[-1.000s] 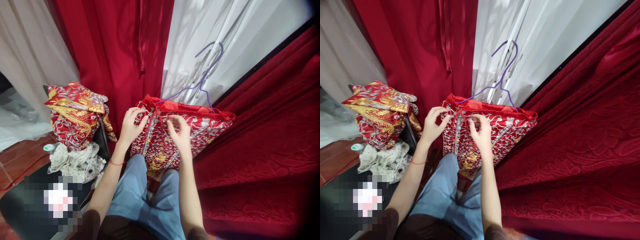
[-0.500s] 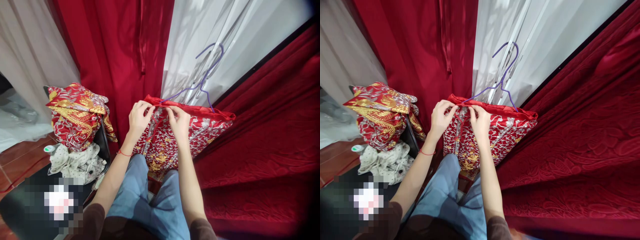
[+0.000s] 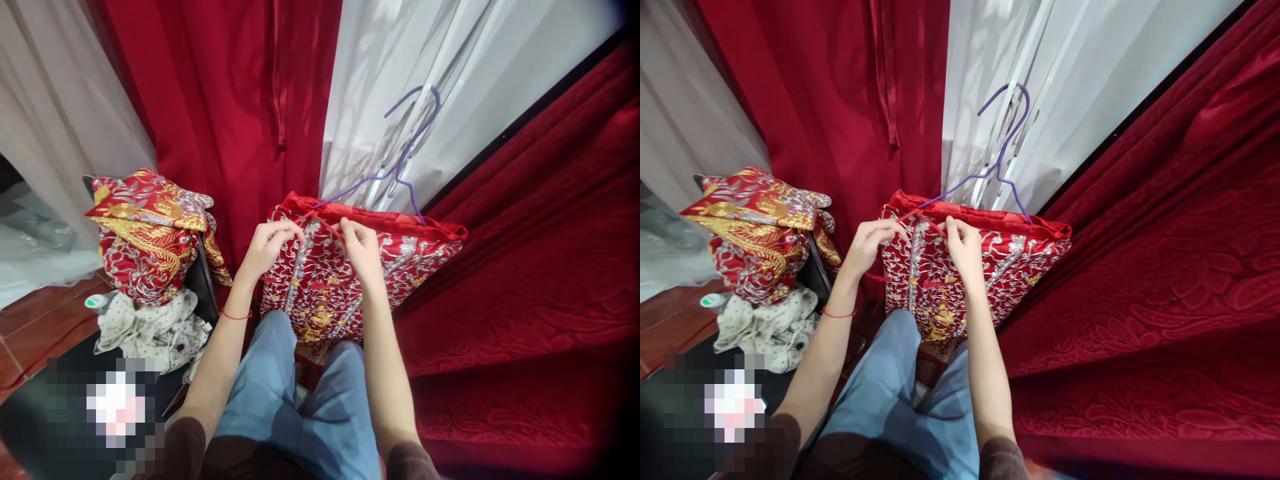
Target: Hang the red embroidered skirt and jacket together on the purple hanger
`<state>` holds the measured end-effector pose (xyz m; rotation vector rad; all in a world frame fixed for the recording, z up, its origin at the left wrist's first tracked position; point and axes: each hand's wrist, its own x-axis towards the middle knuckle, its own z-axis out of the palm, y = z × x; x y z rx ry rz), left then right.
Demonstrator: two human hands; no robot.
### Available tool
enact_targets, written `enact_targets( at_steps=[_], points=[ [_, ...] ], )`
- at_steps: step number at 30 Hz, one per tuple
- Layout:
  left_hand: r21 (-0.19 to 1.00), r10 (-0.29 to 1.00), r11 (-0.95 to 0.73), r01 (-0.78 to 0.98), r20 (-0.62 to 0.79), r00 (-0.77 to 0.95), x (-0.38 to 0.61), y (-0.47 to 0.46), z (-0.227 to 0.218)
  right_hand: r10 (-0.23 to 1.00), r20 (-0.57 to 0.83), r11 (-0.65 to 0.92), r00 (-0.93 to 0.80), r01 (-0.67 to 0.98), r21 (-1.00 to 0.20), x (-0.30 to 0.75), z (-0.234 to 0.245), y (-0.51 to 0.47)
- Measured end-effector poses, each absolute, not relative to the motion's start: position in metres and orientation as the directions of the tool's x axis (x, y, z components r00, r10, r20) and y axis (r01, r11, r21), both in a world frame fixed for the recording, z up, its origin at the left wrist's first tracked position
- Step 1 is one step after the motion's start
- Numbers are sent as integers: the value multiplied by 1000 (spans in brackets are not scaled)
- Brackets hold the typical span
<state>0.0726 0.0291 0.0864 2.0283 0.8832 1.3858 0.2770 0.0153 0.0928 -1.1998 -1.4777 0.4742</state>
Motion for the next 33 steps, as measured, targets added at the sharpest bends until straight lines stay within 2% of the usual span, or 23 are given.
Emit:
enact_targets(
  at_steps=[2, 4, 5, 7, 8, 10, 13, 15, 18, 22, 25, 29, 31, 33],
  points=[
    [646, 785, -599, 473, 591, 186, 72, 26, 88, 860, 504, 389, 81, 535, -750, 282, 92, 13],
    [593, 749, -484, 644, 661, -46, 76, 26, 91, 877, 474, 430, -78, 568, -702, 284, 94, 7],
    [602, 699, -455, 656, 698, -156, 79, 27, 93, 879, 448, 461, -164, 531, -710, 283, 95, 4],
    [642, 619, -530, 554, 740, -265, 86, 29, 99, 865, 423, 500, -271, 394, -771, 281, 98, -3],
    [656, 622, -601, 457, 743, -248, 89, 29, 102, 859, 437, 507, -267, 319, -801, 279, 100, -5],
    [689, 692, -690, 223, 717, -76, 91, 29, 108, 853, 499, 522, -155, 219, -824, 275, 104, -9],
    [790, 765, -613, -4, 595, 246, 85, 27, 111, 795, 606, 579, 19, 272, -768, 272, 110, -13],
    [829, 777, -558, -35, 537, 329, 77, 26, 110, 731, 682, 629, 7, 379, -678, 271, 112, -14],
    [859, 782, -512, -7, 469, 411, 71, 25, 106, 639, 754, 681, -154, 570, -461, 270, 112, -14],
    [884, 767, -467, 25, 391, 510, 75, 27, 107, 584, 724, 643, -368, 754, -136, 270, 112, -10],
    [902, 745, -432, 22, 343, 572, 78, 29, 111, 560, 682, 630, -470, 776, 18, 271, 116, -7],
    [916, 744, -401, 15, 316, 588, 75, 30, 111, 532, 665, 616, -524, 778, 121, 268, 120, -6],
    [914, 778, -405, -20, 356, 518, 75, 29, 108, 522, 685, 608, -507, 785, 118, 264, 118, -5],
    [901, 803, -428, -66, 413, 431, 77, 28, 103, 531, 715, 601, -456, 797, 62, 260, 115, -4]
  ],
)
